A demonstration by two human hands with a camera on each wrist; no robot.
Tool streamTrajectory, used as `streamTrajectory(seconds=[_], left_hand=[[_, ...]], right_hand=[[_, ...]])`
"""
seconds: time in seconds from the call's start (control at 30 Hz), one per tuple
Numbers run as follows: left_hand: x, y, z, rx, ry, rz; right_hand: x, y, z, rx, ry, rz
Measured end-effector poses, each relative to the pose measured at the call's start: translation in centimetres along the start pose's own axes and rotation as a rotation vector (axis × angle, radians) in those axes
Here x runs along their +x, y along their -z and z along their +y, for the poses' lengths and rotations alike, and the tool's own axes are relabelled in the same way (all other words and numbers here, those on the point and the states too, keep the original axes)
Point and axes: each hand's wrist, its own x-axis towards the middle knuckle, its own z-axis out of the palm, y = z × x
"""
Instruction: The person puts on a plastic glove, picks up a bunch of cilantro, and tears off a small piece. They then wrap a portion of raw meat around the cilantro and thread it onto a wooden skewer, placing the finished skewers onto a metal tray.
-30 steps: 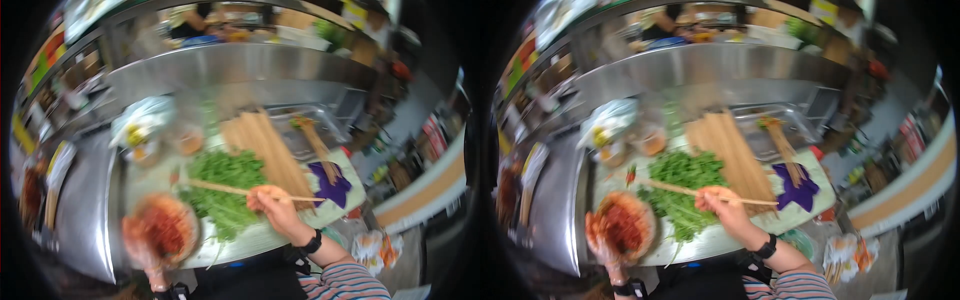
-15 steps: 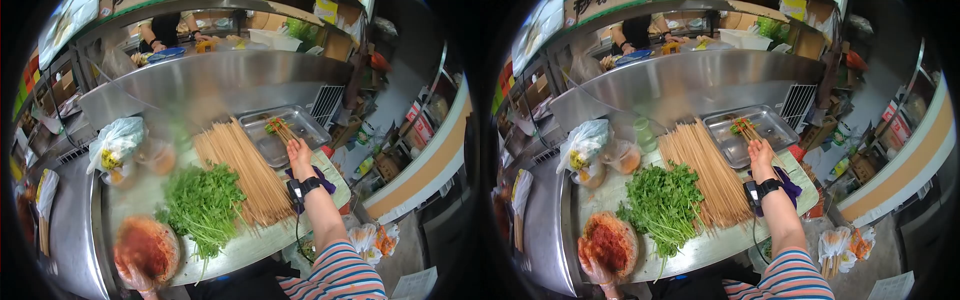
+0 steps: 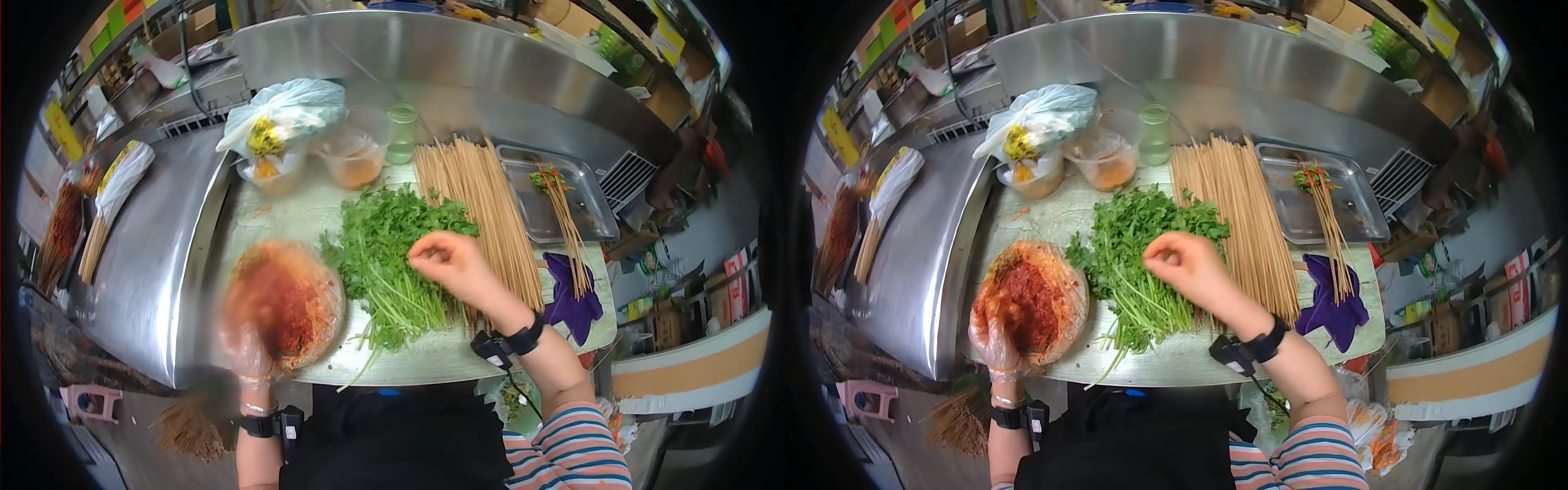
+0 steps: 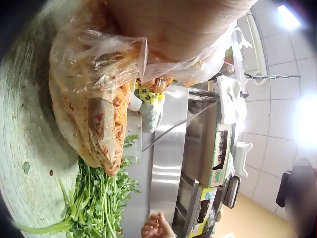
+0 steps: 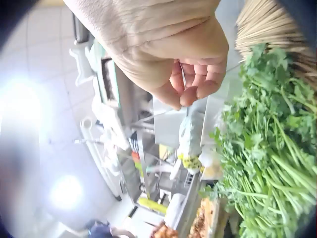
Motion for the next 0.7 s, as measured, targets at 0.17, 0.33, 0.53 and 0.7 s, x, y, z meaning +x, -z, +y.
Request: streamTrajectory(seconds=[0.17, 0.33, 0.53, 0.7], left_hand=[[0.0, 1.4, -1.1, 0.042, 0.013, -0.024], [0.2, 2.1, -1.7, 0.049, -0.009, -0.038], [0.2, 2.6, -2.2, 0.097, -0.015, -0.043], [0.0, 2.5, -2.3, 0.039, -0.006, -0.001]], right_hand=[[1.1, -5.6, 0.0, -0.552, 0.208, -0.089], [2.6, -7.1, 1.7, -0.739, 0.115, -0.027], [2.3, -8.5, 0.6, -1.017, 0.007, -0.041], [3.2, -5.8, 2.2, -0.468, -0.187, -0.103]])
